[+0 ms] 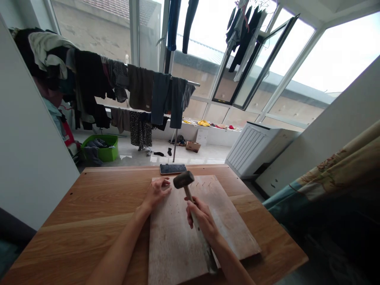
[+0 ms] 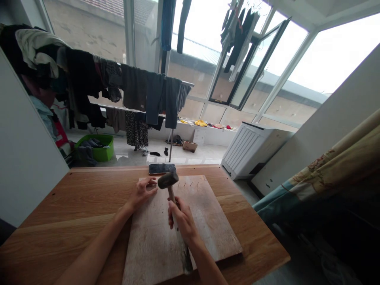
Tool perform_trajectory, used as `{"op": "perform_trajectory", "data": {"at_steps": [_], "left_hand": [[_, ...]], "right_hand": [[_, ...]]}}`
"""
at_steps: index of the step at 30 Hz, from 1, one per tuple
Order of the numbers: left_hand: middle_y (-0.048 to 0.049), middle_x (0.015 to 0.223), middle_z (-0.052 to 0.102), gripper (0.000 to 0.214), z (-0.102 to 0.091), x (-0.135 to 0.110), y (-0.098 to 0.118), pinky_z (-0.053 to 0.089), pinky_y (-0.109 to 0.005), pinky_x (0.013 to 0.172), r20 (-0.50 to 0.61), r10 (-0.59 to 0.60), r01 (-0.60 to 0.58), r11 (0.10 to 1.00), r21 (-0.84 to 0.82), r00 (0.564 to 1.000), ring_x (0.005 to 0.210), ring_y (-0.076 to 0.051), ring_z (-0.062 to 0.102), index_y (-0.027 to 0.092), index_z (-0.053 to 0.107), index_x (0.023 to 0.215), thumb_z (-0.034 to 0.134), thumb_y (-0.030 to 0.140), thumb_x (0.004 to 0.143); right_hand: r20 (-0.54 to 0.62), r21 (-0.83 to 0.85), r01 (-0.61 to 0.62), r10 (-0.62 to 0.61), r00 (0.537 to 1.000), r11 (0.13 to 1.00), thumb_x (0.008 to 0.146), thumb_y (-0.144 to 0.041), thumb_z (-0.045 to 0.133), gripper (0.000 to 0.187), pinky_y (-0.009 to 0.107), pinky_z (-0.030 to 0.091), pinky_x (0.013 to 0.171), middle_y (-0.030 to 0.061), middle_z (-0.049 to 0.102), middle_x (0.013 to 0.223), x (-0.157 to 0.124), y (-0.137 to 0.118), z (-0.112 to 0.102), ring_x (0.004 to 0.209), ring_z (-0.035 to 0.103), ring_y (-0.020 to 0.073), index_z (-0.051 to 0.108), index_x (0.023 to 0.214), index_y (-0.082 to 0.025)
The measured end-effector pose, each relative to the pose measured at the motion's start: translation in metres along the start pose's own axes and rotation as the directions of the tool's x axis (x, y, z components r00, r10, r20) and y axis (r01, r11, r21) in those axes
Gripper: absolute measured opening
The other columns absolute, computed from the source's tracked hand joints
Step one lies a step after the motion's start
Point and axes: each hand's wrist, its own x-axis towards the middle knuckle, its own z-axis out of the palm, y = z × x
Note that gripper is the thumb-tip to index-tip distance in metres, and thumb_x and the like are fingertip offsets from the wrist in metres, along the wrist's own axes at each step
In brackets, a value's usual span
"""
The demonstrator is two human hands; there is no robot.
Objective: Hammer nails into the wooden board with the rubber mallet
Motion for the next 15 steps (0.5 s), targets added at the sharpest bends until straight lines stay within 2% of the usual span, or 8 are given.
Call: {"op": "perform_trajectory", "data": {"at_steps": [2,5,8,10,12,13,15], "left_hand": [[-0.0073,0.095,0.074,0.032,0.001,0.0,-0.002,0.057,-0.038,0.087,-0.001,-0.01,0.01,1.0,0.006,1.0,0.09,-0.021,0.071,0.017,0.064,0.109,0.066,0.026,0.078],[-0.0074,0.101,0.073,0.029,0.001,0.0,0.001,0.056,-0.04,0.089,-0.045,0.039,-0.035,0.996,0.088,0.998,0.096,-0.022,0.069,0.018,0.063,0.108,0.065,0.024,0.079],[-0.0079,0.106,0.07,0.024,-0.004,-0.005,0.012,0.051,-0.044,0.096,-0.105,0.118,-0.087,0.962,0.26,0.988,0.105,-0.025,0.064,0.02,0.063,0.106,0.064,0.022,0.082],[-0.0093,0.112,0.068,0.022,-0.011,-0.017,0.021,0.049,-0.046,0.098,-0.13,0.123,-0.064,0.92,0.387,0.984,0.109,-0.027,0.061,0.02,0.063,0.106,0.061,0.023,0.084],[-0.0121,0.12,0.064,0.023,-0.021,-0.037,0.03,0.049,-0.046,0.096,-0.124,0.089,-0.016,0.865,0.501,0.988,0.112,-0.029,0.06,0.019,0.062,0.11,0.057,0.025,0.088],[-0.014,0.126,0.062,0.026,-0.026,-0.05,0.035,0.049,-0.046,0.095,-0.099,0.067,-0.001,0.836,0.549,0.993,0.115,-0.03,0.06,0.019,0.061,0.114,0.055,0.027,0.09],[-0.0169,0.135,0.057,0.034,-0.036,-0.079,0.045,0.05,-0.047,0.092,-0.018,0.026,-0.009,0.777,0.629,0.999,0.114,-0.031,0.063,0.018,0.057,0.123,0.052,0.032,0.092]], "right_hand": [[-0.111,0.154,-0.035,0.052,0.992,0.987,0.085,-0.058,0.055,0.046,0.022,0.04,0.044,-0.0052,0.05,0.065,-0.016,0.009,-0.008,0.05,0.05,0.0113,0.055,0.105,-0.017],[-0.238,0.199,-0.11,0.157,0.958,0.974,0.082,-0.064,0.059,0.049,0.023,0.044,0.047,-0.0035,0.055,0.068,-0.034,0.026,-0.022,0.053,0.053,0.0125,0.056,0.102,-0.02],[-0.223,0.19,-0.163,0.204,0.953,0.968,0.081,-0.07,0.057,0.05,0.023,0.043,0.044,-0.0002,0.06,0.072,-0.039,0.041,-0.033,0.054,0.056,0.0143,0.055,0.091,-0.021],[-0.154,0.128,-0.191,0.21,0.965,0.973,0.078,-0.071,0.06,0.051,0.024,0.045,0.043,0.0021,0.064,0.076,-0.037,0.046,-0.039,0.055,0.059,0.0159,0.054,0.089,-0.021],[-0.103,0.0,-0.193,0.192,0.976,0.981,0.074,-0.071,0.063,0.055,0.028,0.048,0.042,0.0041,0.066,0.081,-0.037,0.048,-0.048,0.052,0.061,0.0177,0.056,0.094,-0.02],[-0.119,-0.09,-0.173,0.162,0.98,0.981,0.075,-0.071,0.062,0.056,0.03,0.049,0.042,0.0049,0.067,0.081,-0.038,0.049,-0.054,0.05,0.061,0.0188,0.057,0.099,-0.02],[-0.229,-0.309,-0.104,0.032,0.973,0.945,0.082,-0.067,0.054,0.054,0.035,0.052,0.045,0.0072,0.069,0.081,-0.043,0.053,-0.07,0.051,0.062,0.0213,0.06,0.104,-0.019]]}}
